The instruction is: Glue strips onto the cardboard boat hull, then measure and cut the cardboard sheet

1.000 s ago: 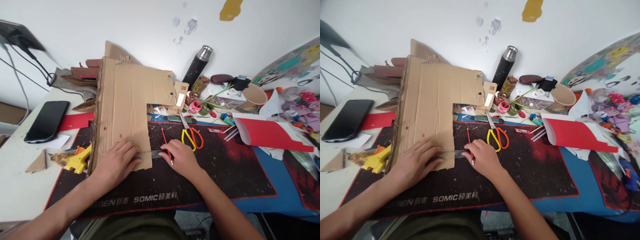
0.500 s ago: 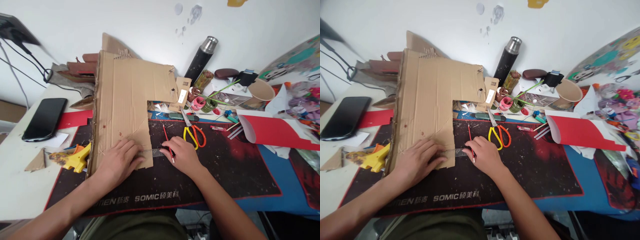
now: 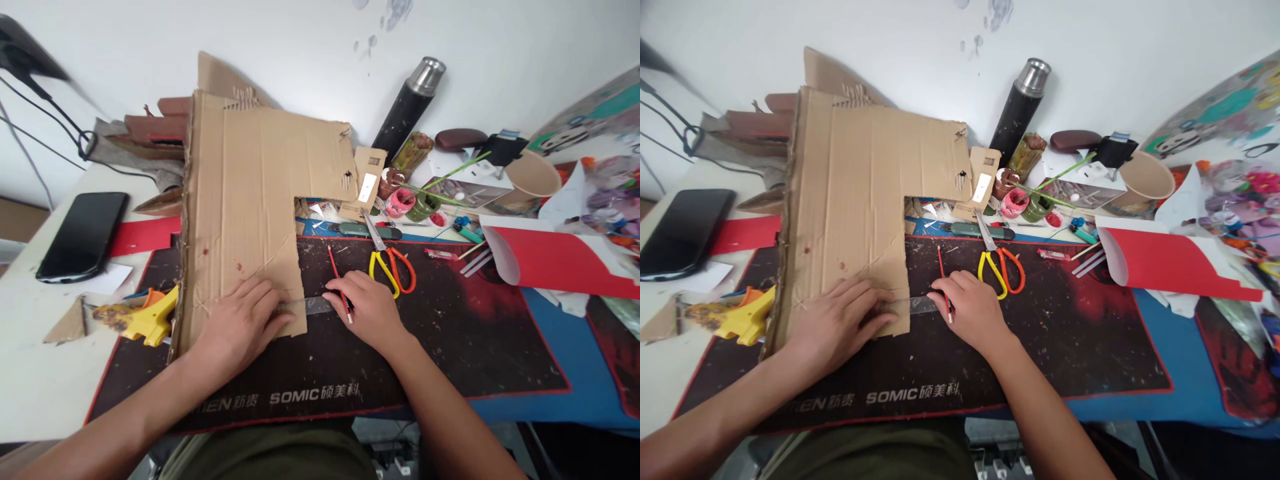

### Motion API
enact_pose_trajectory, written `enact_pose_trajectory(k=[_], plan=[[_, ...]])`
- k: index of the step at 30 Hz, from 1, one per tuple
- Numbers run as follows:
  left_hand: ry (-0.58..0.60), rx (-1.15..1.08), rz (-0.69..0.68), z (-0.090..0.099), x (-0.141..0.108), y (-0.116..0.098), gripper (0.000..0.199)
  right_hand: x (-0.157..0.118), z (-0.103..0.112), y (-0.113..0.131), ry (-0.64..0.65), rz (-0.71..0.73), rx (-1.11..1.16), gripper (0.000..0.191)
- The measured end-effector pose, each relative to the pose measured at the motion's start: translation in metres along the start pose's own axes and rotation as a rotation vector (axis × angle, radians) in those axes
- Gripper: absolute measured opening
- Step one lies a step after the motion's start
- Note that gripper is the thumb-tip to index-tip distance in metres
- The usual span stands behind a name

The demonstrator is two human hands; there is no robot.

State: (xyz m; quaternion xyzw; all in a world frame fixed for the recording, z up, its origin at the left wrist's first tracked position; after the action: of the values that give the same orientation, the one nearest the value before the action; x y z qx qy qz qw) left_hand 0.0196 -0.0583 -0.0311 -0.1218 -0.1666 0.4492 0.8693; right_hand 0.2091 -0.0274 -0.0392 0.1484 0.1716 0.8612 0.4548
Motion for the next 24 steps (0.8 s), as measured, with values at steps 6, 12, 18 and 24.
enact_pose_trajectory(k=[6, 12, 18, 24], plan=[[-0.003, 0.004, -0.01, 0.0006, 0.0012, -0.0029, 0.019, -0.0013, 0.0026, 0.0005, -0.028, -0.005, 0.009, 0.025], [-0.008, 0.006, -0.015, 0.0004, 0.0008, -0.0052, 0.017, -0.0017, 0.004, 0.0007, -0.036, -0.003, 0.011, 0.023], [-0.012, -0.004, -0.015, -0.0001, 0.0007, -0.005, 0.017, -0.0015, 0.0071, 0.0025, -0.058, 0.009, 0.014, 0.022], [-0.022, -0.002, -0.02, 0.0011, 0.0012, -0.0054, 0.017, -0.0015, 0.0082, 0.0036, -0.102, 0.032, 0.011, 0.019]])
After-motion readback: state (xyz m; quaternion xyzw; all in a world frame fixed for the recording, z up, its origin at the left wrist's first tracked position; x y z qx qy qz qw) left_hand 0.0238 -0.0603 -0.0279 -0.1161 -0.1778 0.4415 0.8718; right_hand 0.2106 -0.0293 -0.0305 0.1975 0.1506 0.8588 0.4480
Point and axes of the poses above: each hand's wrist, its own x-axis towards the middle knuckle, its own z-axis out of the back of the hand, y = z × x, the point moved 8 cm from there along x, towards the middle knuckle, and after that the axes turned 4 degrees about y, right-handed, at the moved point
